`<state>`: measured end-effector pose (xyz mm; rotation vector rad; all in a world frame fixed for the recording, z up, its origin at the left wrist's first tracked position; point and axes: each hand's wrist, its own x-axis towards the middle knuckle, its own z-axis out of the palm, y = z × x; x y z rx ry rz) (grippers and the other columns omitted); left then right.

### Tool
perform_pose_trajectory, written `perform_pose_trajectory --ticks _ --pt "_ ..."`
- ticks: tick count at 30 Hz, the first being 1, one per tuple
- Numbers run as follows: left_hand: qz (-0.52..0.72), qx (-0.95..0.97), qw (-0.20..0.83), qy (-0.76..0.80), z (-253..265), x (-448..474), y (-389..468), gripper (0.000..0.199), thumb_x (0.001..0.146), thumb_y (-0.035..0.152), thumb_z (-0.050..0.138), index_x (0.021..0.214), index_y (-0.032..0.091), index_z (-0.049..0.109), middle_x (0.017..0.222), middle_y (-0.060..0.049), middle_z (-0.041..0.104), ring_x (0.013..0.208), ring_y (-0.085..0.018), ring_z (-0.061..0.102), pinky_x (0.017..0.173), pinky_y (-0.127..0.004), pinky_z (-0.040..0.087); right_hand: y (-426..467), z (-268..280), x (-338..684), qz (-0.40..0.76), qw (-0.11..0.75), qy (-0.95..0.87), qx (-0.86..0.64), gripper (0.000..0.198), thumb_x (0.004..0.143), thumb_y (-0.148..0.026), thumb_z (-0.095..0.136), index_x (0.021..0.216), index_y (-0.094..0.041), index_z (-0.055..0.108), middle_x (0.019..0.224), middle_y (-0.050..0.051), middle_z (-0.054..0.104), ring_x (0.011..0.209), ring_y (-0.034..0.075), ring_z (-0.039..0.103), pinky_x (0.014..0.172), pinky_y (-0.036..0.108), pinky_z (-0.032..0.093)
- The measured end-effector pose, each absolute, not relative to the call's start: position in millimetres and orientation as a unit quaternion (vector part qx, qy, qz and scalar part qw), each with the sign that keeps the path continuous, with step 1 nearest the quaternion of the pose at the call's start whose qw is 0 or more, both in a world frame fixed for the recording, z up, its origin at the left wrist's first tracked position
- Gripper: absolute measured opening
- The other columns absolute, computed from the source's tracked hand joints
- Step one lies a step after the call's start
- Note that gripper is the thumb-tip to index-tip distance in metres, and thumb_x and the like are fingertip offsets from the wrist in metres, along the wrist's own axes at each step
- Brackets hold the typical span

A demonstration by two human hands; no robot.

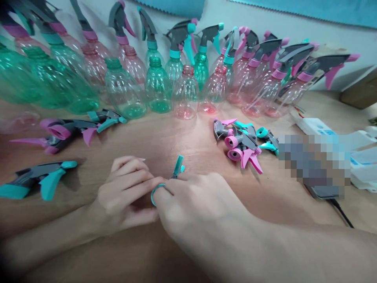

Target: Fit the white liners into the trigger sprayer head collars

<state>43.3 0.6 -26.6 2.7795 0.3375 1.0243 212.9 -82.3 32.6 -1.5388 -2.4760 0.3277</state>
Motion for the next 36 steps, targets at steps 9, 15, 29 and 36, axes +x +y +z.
perform_pose_trajectory --ticks 9,15,29,36 --pt "0.351 0.928 0.066 0.103 -33 46 -4 0.016 0.079 0.029 0.061 0.091 0.018 0.061 0.067 0.002 0.063 0.066 -0.015 0.054 0.08 -0.036 0.04 -84 31 221 0.166 0.12 -0.771 -0.603 0.021 0.068 -0.009 0.05 0.057 -0.02 0.036 0.05 -0.006 0.033 0.046 0.009 0.025 0.043 0.026 0.014" --pt "0.35 0.928 0.076 0.103 -34 44 -4 0.011 0.076 0.026 0.062 0.083 0.017 0.06 0.066 0.002 0.061 0.068 -0.016 0.052 0.08 -0.037 0.039 -81 28 222 0.27 0.164 -0.741 -0.593 0.01 0.08 -0.017 0.054 0.072 -0.022 0.049 0.058 -0.008 0.046 0.051 0.008 0.04 0.046 0.022 0.025" --pt "0.347 0.931 0.073 0.087 -35 44 -6 0.008 0.079 0.024 0.058 0.078 0.016 0.06 0.064 0.001 0.06 0.068 -0.016 0.052 0.082 -0.037 0.038 -89 22 214 0.266 0.175 -0.755 -0.573 0.015 0.076 -0.01 0.052 0.08 -0.021 0.044 0.059 -0.009 0.045 0.049 0.007 0.041 0.045 0.02 0.028" --pt "0.345 0.933 0.057 0.084 -33 44 -6 0.02 0.077 0.027 0.062 0.092 0.014 0.061 0.065 0.001 0.062 0.07 -0.016 0.054 0.084 -0.037 0.038 -103 28 217 0.052 0.113 -0.813 -0.57 0.017 0.08 -0.011 0.047 0.066 -0.021 0.045 0.05 -0.003 0.052 0.04 0.013 0.05 0.039 0.026 0.026"
